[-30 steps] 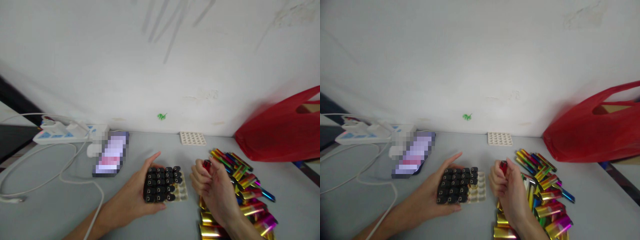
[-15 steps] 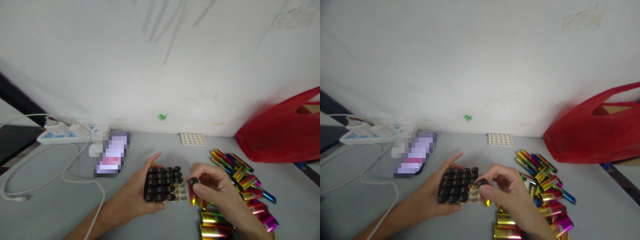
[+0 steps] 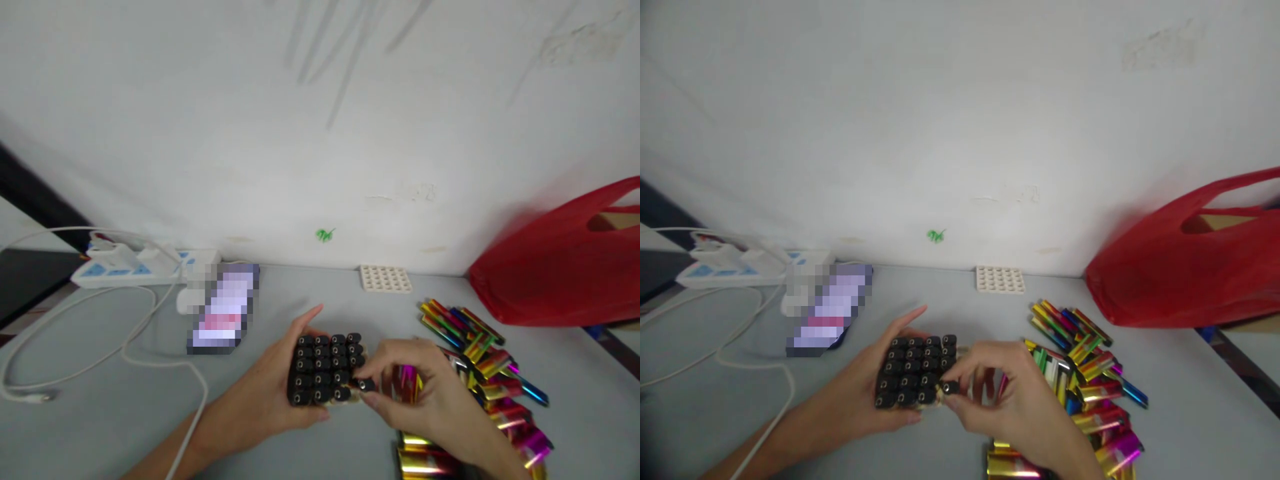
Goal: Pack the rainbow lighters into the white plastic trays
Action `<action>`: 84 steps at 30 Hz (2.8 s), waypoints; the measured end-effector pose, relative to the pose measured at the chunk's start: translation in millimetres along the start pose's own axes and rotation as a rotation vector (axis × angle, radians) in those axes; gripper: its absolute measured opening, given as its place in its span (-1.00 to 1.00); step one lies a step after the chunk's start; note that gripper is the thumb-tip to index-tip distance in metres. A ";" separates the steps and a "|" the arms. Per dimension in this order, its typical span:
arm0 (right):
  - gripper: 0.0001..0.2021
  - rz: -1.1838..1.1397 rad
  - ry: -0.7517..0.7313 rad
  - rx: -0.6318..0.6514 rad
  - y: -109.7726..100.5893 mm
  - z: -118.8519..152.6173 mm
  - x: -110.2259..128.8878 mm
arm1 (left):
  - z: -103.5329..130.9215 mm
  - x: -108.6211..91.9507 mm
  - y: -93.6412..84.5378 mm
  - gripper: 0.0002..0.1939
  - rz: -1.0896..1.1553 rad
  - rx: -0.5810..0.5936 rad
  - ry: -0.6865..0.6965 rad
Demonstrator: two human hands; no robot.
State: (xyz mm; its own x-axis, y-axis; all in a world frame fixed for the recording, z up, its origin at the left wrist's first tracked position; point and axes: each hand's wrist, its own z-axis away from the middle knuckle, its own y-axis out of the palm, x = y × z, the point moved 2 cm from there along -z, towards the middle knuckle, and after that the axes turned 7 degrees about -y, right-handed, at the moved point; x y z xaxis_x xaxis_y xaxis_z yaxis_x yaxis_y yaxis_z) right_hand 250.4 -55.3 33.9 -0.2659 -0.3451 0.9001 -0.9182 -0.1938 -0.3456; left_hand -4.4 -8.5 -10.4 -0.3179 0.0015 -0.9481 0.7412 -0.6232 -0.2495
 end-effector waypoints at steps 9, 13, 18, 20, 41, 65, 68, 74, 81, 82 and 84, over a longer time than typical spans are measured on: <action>-0.88 -0.100 0.105 0.018 5.6 -0.2 -1.1 | 0.1 3.0 0.3 0.29 0.019 -0.004 -0.002; -0.77 -0.087 0.085 -0.058 4.0 0.5 0.5 | -0.2 1.6 0.5 0.27 0.003 -0.013 0.001; -0.74 0.484 0.203 -0.369 -19.0 1.0 -16.2 | 1.1 -0.3 0.8 0.27 0.035 -0.005 -0.024; -0.78 0.803 0.314 -0.465 -31.2 3.4 -26.9 | 1.2 -0.4 1.0 0.25 0.058 0.003 -0.025; -0.91 1.066 0.179 -0.363 -42.5 0.8 -53.3 | 1.9 -1.7 0.4 0.26 0.046 0.008 -0.019; -0.82 -0.878 0.392 -0.350 9.3 -6.5 -15.6 | 0.3 -2.5 0.7 0.26 0.026 0.010 -0.006; -0.76 -0.926 0.432 -0.440 7.3 -7.1 -18.1 | -0.4 -0.4 1.1 0.27 0.008 -0.006 -0.019; -0.45 -1.072 0.449 -0.360 4.3 -9.1 -20.1 | -0.5 -0.7 0.6 0.25 0.029 -0.009 -0.024; -0.45 -1.137 0.436 -0.253 16.3 -6.0 -26.0 | -0.8 0.8 -0.8 0.26 -0.018 -0.020 -0.019; -0.45 -1.137 0.435 -0.259 18.5 -5.7 -25.8 | -0.8 1.6 -0.7 0.26 -0.018 -0.018 -0.018; -0.44 -1.128 0.430 -0.279 21.6 -6.1 -24.8 | -0.7 2.7 -0.6 0.27 -0.020 -0.017 -0.015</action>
State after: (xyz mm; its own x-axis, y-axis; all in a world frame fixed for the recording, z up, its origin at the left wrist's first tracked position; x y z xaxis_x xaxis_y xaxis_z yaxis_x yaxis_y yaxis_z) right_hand 235.4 -45.4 5.7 0.6872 0.2271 0.6901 -0.7136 0.0332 0.6997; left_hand -5.2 -7.5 -12.9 -0.3411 0.0020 -0.9400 0.7444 -0.6101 -0.2714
